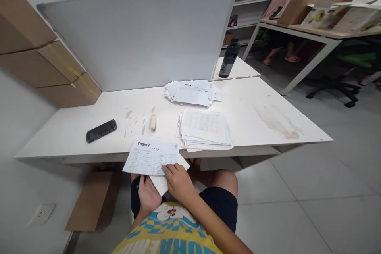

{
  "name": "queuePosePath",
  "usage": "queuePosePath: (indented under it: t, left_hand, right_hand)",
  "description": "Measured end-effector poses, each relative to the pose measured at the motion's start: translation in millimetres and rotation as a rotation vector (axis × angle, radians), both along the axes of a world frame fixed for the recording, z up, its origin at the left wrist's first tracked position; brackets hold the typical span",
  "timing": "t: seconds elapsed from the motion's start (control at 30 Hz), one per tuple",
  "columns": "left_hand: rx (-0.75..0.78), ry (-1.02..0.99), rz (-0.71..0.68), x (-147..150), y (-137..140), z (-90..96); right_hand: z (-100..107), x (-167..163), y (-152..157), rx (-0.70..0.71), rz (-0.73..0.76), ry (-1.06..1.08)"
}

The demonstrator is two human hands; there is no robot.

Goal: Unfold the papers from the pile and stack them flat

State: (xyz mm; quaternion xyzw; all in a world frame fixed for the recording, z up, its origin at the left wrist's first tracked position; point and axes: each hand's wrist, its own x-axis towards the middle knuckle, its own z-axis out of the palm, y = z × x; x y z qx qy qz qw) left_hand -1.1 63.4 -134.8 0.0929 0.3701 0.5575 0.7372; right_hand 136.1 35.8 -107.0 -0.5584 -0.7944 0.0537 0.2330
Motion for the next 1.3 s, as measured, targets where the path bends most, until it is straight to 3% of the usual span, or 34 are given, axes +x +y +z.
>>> queuePosePath:
  t: [0.1, 0.2, 0.37, 0.5, 0.6, 0.73, 0.83, 1.03, 1.17, 1.3]
  left_hand:
    - [-0.049, -0.096, -0.04, -5, -9, 9.8]
    - [-0.101, 0.04, -0.055, -1, -6, 13.3]
    - [-0.122, 0.248, 0.047, 1, 2, 16.5]
    - [-0.036, 0.117, 0.036, -3, 8, 25.5]
    - [-0.079, -0.046, -0.024, 2, 10, 24.1]
    - [-0.182, -0.124, -0.126, 24, 5, 15.2]
    - [-0.094, -0.133, -0.117, 35, 4, 19.1]
    - [-0.008, -0.02, -0.002, 24, 10, 35.9]
    - [0.02, 0.075, 0.047, 16, 13, 27.1]
    - [0.002, 0.121, 0.106, 15, 16, 18.7]
  right_hand:
    - [5, -7, -3, -0.091, -0.028, -0.002]
    - [16, -13, -6, -0.165, 0.012, 0.029]
    - [23, -13, -11, -0.209, 0.116, 0.257]
    - [10, -4, -18, -0.295, -0.119, 0.433]
    - [-8, 3, -19, -0.384, -0.286, 0.678]
    - [-35, 15, -4, -0.344, -0.332, 1.198]
    - [-44, 25, 11, -0.364, -0.342, 1.421]
    - [-28, 41, 16, -0.478, -0.292, 1.451]
    - [-15, 41, 16, -0.525, -0.271, 1.496]
    - [-14, 39, 23, -0.457, -0.248, 1.42]
